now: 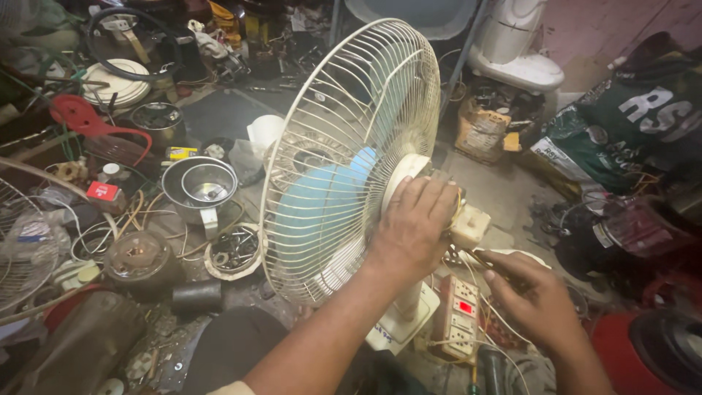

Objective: The person is repairing a standing fan by manipulating its internal wiring and components. They use a screwdriver to adjust connections within the fan's motor housing while seated on the floor in a cluttered workshop.

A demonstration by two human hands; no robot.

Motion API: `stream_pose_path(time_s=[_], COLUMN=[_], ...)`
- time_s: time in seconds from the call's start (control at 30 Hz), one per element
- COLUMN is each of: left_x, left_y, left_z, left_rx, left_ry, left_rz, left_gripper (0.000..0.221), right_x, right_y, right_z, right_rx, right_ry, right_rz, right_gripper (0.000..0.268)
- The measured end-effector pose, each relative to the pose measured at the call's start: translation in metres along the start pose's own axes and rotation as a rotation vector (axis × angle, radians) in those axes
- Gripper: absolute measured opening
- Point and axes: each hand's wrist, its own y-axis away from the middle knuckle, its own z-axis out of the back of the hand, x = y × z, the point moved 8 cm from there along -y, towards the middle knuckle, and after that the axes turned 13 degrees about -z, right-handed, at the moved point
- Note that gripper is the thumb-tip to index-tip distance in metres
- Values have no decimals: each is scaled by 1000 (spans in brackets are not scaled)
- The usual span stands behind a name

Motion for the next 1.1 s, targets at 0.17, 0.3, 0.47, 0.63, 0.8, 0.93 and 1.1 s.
stream_pose_path(time_s=[0.17, 0.3, 0.47, 0.63, 0.8, 0.93, 1.1], left_x=[0, 0, 0, -3, -1, -1, -1], left_y=[0, -1, -2, -2, 0, 2, 4], left_z=[-2, -1, -3, 0, 3, 3, 5], left_rx=[9, 28, 83, 69, 67, 50, 1], left_ry=[-13, -2, 9, 2, 20, 25, -6], left_rz=[3, 23, 45, 38, 33, 21, 9], left_gripper=[73, 74, 78, 73, 74, 72, 71], right_x=[9, 17, 19, 12, 12, 1, -4], right_y=[4, 5, 1, -8, -9, -13, -20], right_z=[-3, -3, -1, 0, 0, -1, -3], right_rx=[-64, -91, -30, 46, 64, 75, 127], right_ry=[112, 161, 253, 182, 95, 150, 60], right_rz=[40, 56, 83, 12, 16, -88, -128], right_gripper=[35, 35, 34, 33, 35, 32, 31])
